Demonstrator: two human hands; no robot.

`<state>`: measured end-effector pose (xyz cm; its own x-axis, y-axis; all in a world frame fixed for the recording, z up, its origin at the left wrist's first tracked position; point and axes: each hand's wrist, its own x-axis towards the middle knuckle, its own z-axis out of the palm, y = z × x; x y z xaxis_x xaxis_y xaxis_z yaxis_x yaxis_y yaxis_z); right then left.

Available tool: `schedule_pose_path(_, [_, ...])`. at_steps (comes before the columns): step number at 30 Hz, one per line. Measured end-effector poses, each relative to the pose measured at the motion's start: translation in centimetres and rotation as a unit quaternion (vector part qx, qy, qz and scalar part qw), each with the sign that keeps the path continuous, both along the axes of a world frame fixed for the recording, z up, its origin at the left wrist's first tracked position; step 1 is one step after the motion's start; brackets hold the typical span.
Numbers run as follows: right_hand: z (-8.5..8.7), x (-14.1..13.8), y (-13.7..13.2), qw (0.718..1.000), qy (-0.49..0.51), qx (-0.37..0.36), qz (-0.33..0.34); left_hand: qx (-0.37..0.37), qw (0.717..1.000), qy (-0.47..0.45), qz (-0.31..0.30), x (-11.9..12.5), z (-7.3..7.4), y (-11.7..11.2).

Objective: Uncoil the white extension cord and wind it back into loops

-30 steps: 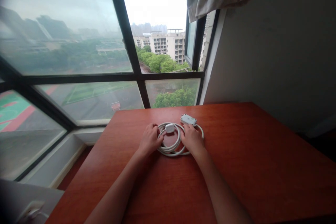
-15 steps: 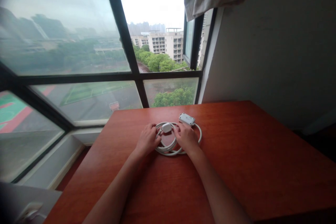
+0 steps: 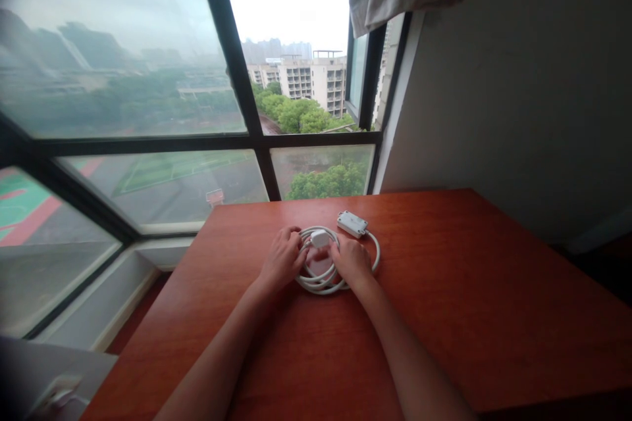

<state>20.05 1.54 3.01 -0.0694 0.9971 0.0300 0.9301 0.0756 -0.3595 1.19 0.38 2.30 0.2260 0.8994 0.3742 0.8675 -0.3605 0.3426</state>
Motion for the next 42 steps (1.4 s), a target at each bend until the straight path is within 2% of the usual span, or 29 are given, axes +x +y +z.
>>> schedule_pose_path(6, [-0.1,0.0,0.2,1.0,-0.007,-0.004,-0.006,-0.006,1.0,-0.025,-0.013,0.1,0.5,-0.1])
schedule_pose_path(20, [-0.3,0.1,0.4,0.999,-0.027,-0.018,-0.015,0.024,0.999,-0.013,-0.031,0.2,1.1,-0.5])
schedule_pose_path(26, [-0.6,0.5,0.7,1.0,-0.009,-0.026,-0.011,0.041,0.996,-0.057,-0.054,0.4,2.0,-0.8])
schedule_pose_path(31, [-1.0,0.7,0.8,1.0,0.02,0.002,-0.016,-0.015,0.993,-0.118,-0.006,0.1,1.5,-0.3])
schedule_pose_path(37, [-1.4,1.2,1.0,0.995,0.058,0.079,0.011,-0.087,0.957,-0.277,0.004,-0.8,0.5,0.7])
schedule_pose_path(42, [-1.7,1.4,1.2,0.988,0.103,0.109,0.025,-0.19,0.883,-0.429,-0.018,-0.9,0.6,0.8])
